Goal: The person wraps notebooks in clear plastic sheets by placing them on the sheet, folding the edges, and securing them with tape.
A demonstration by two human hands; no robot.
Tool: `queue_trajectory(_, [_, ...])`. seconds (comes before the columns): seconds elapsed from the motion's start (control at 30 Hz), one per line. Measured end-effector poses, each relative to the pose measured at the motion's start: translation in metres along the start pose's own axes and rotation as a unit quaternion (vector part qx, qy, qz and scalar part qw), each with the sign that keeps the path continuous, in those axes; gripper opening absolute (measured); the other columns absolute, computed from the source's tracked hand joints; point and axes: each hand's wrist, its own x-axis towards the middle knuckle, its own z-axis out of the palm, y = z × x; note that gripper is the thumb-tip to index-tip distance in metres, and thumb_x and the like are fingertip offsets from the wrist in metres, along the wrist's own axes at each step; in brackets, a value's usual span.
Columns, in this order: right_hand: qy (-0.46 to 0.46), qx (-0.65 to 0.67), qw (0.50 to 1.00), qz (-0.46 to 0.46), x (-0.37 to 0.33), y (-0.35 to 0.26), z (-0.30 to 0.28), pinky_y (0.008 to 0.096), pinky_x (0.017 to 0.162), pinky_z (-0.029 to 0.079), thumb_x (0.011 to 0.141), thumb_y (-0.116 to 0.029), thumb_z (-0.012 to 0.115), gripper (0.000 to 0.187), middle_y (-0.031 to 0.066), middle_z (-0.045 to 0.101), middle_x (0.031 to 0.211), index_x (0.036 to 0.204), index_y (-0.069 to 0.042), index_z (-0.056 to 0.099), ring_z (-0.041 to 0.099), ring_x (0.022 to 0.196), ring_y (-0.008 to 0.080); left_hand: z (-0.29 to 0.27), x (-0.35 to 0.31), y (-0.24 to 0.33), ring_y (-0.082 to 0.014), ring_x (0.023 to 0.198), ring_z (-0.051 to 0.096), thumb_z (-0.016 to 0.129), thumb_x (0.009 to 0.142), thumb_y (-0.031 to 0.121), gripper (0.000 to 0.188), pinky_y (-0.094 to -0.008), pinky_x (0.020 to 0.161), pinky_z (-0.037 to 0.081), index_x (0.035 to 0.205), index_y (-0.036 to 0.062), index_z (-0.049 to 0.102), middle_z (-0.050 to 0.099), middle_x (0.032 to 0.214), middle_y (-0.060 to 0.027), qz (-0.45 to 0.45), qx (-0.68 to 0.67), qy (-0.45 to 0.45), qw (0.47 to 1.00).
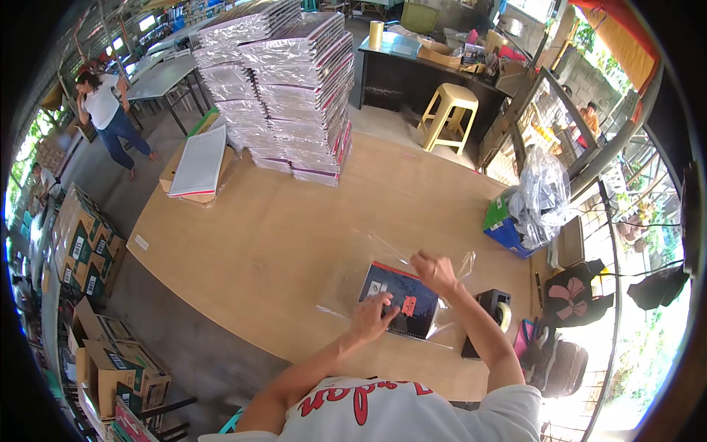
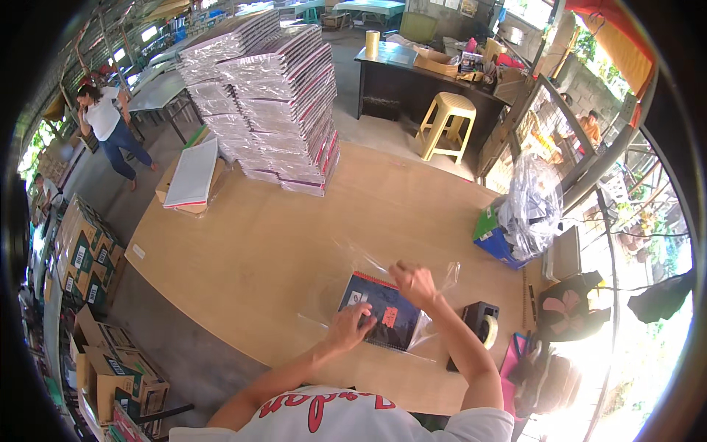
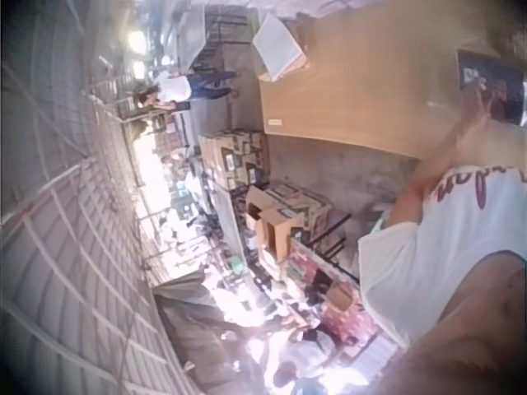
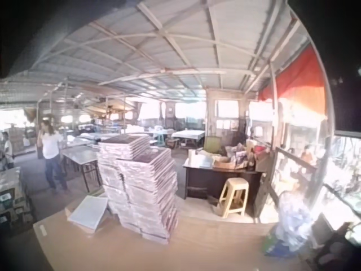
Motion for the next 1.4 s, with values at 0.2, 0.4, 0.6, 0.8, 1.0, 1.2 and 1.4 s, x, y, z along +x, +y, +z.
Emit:
queue_trajectory(0.2, [0.008, -0.094, 0.983, -0.16, -0.07, -0.043, -0.003, 0.0352, 0.07, 0.05, 0.074, -0.016, 0.065, 0.02, 0.001, 0.061, 0.085, 0.093, -0.013, 0.063, 0.062, 0.085, 0.0207, 0.011, 0.045, 0.026, -0.0368, 0.099, 0.066, 0.051, 0.088, 0.067, 0.066, -0.0499, 0.086, 0.05, 0.113, 0.0059, 0.062, 0.072, 0.102, -0.0145, -0.291, 0.024, -0.026, 0.956])
queue_trajectory(0.4, [0.083, -0.128, 0.988, -0.031, -0.09, -0.053, 0.01, 0.0406, 0.08, 0.047, 0.08, -0.014, 0.062, 0.017, 0.0024, 0.064, 0.089, 0.097, -0.012, 0.064, 0.062, 0.085, 0.0236, 0.026, 0.052, -0.024, -0.0414, 0.1, 0.065, 0.046, 0.089, 0.042, 0.043, -0.0514, 0.085, 0.05, 0.09, 0.0056, 0.069, 0.07, 0.101, -0.0181, -0.251, -0.057, -0.002, 0.966])
queue_trajectory(0.6, [-0.055, -0.233, 0.932, 0.272, -0.159, -0.022, -0.046, 0.0434, 0.086, 0.045, 0.081, -0.019, 0.065, 0.017, 0.0058, 0.069, 0.094, 0.096, -0.013, 0.07, 0.063, 0.094, 0.0249, 0.017, 0.042, -0.008, -0.0397, 0.087, 0.063, 0.04, 0.091, 0.032, 0.038, -0.0508, 0.078, 0.047, 0.077, 0.0073, 0.065, 0.068, 0.087, -0.0186, -0.151, -0.108, 0.042, 0.982])
queue_trajectory(0.8, [0.034, -0.085, 0.985, 0.144, -0.128, -0.087, -0.076, 0.0436, 0.087, 0.048, 0.07, -0.019, 0.074, 0.036, 0.0058, 0.067, 0.092, 0.106, -0.013, 0.07, 0.062, 0.099, 0.0282, 0.019, 0.046, -0.019, -0.0397, 0.087, 0.064, 0.039, 0.093, 0.033, 0.039, -0.0498, 0.08, 0.047, 0.079, 0.0079, 0.065, 0.068, 0.088, -0.0188, -0.128, -0.099, 0.04, 0.986])
queue_trajectory(1.0, [0.038, -0.094, 0.981, 0.163, -0.063, -0.067, 0.034, 0.0405, 0.088, 0.051, 0.079, -0.011, 0.065, 0.032, 0.0088, 0.063, 0.106, 0.11, -0.012, 0.07, 0.06, 0.102, 0.0301, 0.022, 0.026, 0.02, -0.0367, 0.097, 0.065, 0.054, 0.092, 0.03, 0.024, -0.0509, 0.088, 0.047, 0.097, 0.011, 0.068, 0.069, 0.097, -0.0172, -0.081, -0.012, -0.03, 0.996])
queue_trajectory(1.2, [0.094, -0.032, 0.989, 0.105, -0.06, -0.096, 0.041, 0.0398, 0.082, 0.054, 0.078, -0.006, 0.061, 0.029, 0.0119, 0.062, 0.101, 0.105, -0.009, 0.071, 0.061, 0.1, 0.0319, -0.016, -0.026, 0.003, -0.0357, 0.123, 0.047, 0.067, 0.086, 0.03, 0.049, -0.0472, 0.094, 0.044, 0.13, 0.0104, 0.056, 0.047, 0.134, -0.0177, 0.227, 0.233, -0.07, 0.943])
queue_trajectory(1.4, [0.144, -0.026, 0.977, 0.152, -0.067, -0.106, 0.051, 0.0397, 0.078, 0.054, 0.074, 0.0, 0.062, 0.033, 0.012, 0.063, 0.094, 0.104, -0.008, 0.073, 0.062, 0.096, 0.0318, -0.013, -0.042, 0.004, -0.0362, 0.124, 0.048, 0.067, 0.086, 0.031, 0.055, -0.0492, 0.097, 0.042, 0.131, 0.0038, 0.052, 0.048, 0.133, -0.0225, 0.185, 0.241, -0.059, 0.951])
